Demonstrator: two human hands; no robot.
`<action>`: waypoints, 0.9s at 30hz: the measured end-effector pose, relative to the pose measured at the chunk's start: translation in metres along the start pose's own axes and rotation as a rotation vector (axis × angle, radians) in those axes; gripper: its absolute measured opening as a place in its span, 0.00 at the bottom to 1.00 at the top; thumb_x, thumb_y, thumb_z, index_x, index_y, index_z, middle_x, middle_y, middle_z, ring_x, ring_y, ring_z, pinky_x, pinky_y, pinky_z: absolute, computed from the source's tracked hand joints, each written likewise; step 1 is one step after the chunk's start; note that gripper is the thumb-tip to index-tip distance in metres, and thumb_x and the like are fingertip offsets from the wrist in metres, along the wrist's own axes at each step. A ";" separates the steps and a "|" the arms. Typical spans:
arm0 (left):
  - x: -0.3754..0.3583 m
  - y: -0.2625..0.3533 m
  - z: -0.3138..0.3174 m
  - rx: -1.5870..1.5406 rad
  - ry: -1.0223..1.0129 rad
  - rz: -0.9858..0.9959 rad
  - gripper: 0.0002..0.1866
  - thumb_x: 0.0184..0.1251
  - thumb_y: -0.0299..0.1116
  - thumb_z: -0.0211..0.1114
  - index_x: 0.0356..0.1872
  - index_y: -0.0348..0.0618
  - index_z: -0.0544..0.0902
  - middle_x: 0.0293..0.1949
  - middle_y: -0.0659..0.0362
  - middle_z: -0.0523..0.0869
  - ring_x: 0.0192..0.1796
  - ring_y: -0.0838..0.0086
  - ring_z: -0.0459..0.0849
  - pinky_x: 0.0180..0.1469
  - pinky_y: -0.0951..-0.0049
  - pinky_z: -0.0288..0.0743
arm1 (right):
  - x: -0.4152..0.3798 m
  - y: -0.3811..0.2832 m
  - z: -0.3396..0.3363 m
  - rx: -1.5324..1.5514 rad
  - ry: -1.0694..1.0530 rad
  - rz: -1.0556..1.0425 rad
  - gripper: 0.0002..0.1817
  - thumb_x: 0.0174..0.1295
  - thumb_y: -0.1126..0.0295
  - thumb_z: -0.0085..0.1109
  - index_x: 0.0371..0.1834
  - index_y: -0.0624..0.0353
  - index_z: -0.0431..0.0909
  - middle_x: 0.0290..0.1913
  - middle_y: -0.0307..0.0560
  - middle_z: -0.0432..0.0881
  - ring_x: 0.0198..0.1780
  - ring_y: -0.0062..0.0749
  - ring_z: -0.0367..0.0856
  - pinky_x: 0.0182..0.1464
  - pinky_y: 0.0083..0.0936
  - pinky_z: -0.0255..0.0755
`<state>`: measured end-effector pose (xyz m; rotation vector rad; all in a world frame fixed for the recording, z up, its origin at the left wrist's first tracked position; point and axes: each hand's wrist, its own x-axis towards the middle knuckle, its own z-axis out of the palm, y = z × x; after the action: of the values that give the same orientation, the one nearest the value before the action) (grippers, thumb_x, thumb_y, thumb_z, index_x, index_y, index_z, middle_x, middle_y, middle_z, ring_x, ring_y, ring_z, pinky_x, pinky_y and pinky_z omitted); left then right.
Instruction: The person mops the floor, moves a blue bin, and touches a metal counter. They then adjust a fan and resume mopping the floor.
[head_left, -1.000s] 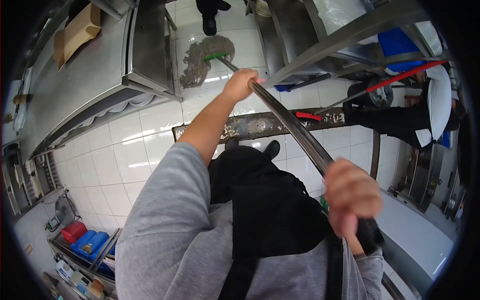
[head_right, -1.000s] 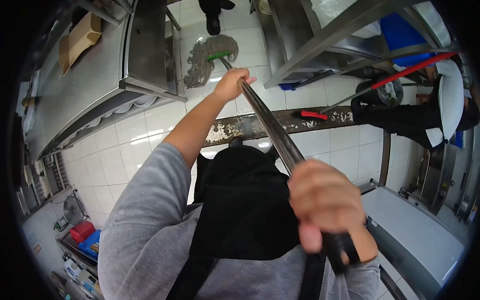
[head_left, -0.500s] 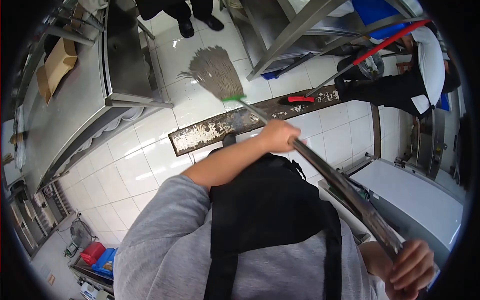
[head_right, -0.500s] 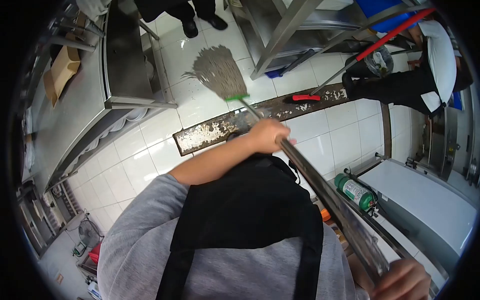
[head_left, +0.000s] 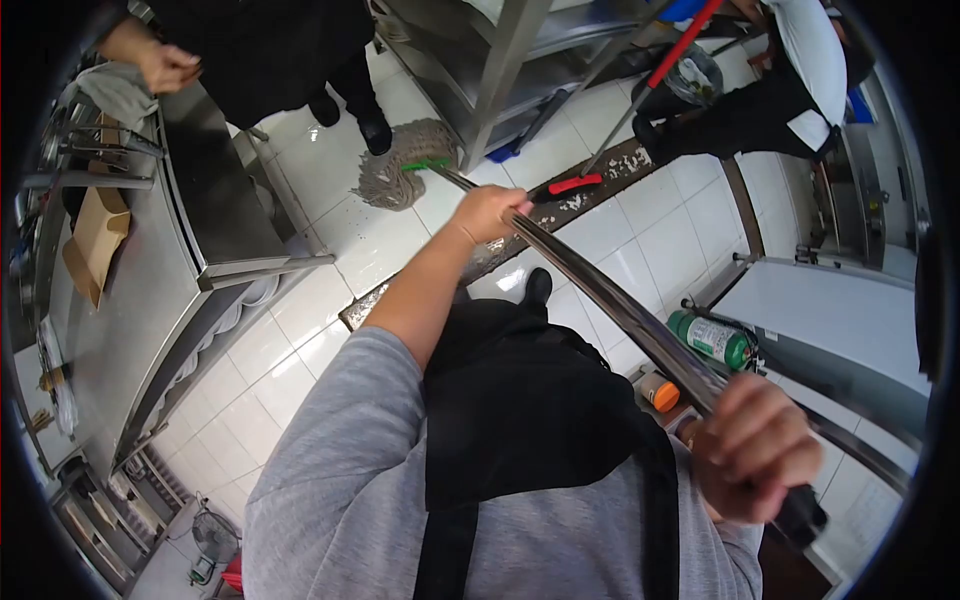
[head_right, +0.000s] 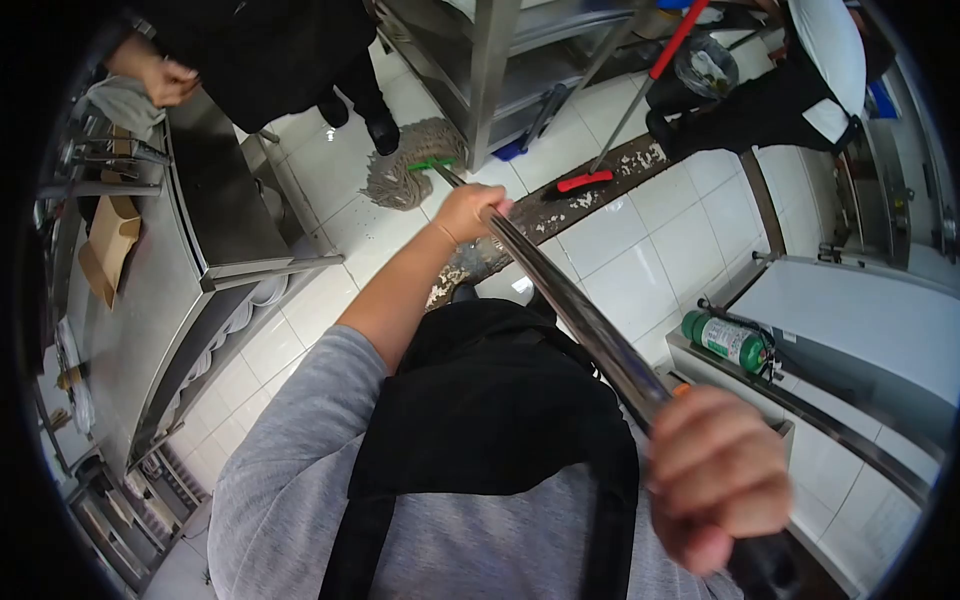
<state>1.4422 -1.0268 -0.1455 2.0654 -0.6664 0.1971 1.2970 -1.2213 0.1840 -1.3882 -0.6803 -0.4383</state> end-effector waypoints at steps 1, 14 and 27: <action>-0.003 -0.005 -0.001 0.017 0.000 -0.034 0.15 0.61 0.35 0.65 0.20 0.43 0.70 0.18 0.50 0.75 0.26 0.51 0.77 0.29 0.56 0.69 | -0.009 0.005 -0.002 0.059 -0.093 0.023 0.15 0.65 0.65 0.62 0.23 0.53 0.67 0.18 0.37 0.77 0.18 0.26 0.75 0.24 0.25 0.71; -0.089 0.045 0.028 0.033 -0.144 -0.270 0.17 0.58 0.35 0.70 0.21 0.38 0.71 0.26 0.49 0.76 0.33 0.53 0.76 0.38 0.61 0.71 | -0.092 -0.061 -0.036 -0.008 -0.615 0.193 0.13 0.46 0.71 0.76 0.24 0.57 0.77 0.28 0.40 0.77 0.37 0.36 0.81 0.49 0.35 0.71; -0.095 0.249 0.142 0.083 -0.646 0.138 0.15 0.41 0.25 0.71 0.34 0.42 0.81 0.34 0.54 0.84 0.42 0.56 0.83 0.46 0.63 0.76 | -0.288 -0.141 -0.189 -0.282 -0.037 0.607 0.20 0.53 0.67 0.73 0.47 0.57 0.76 0.50 0.47 0.78 0.54 0.40 0.78 0.57 0.30 0.71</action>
<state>1.2138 -1.2130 -0.0787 2.1638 -1.2050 -0.3916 1.0264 -1.4584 0.0894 -1.7864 -0.2015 -0.0217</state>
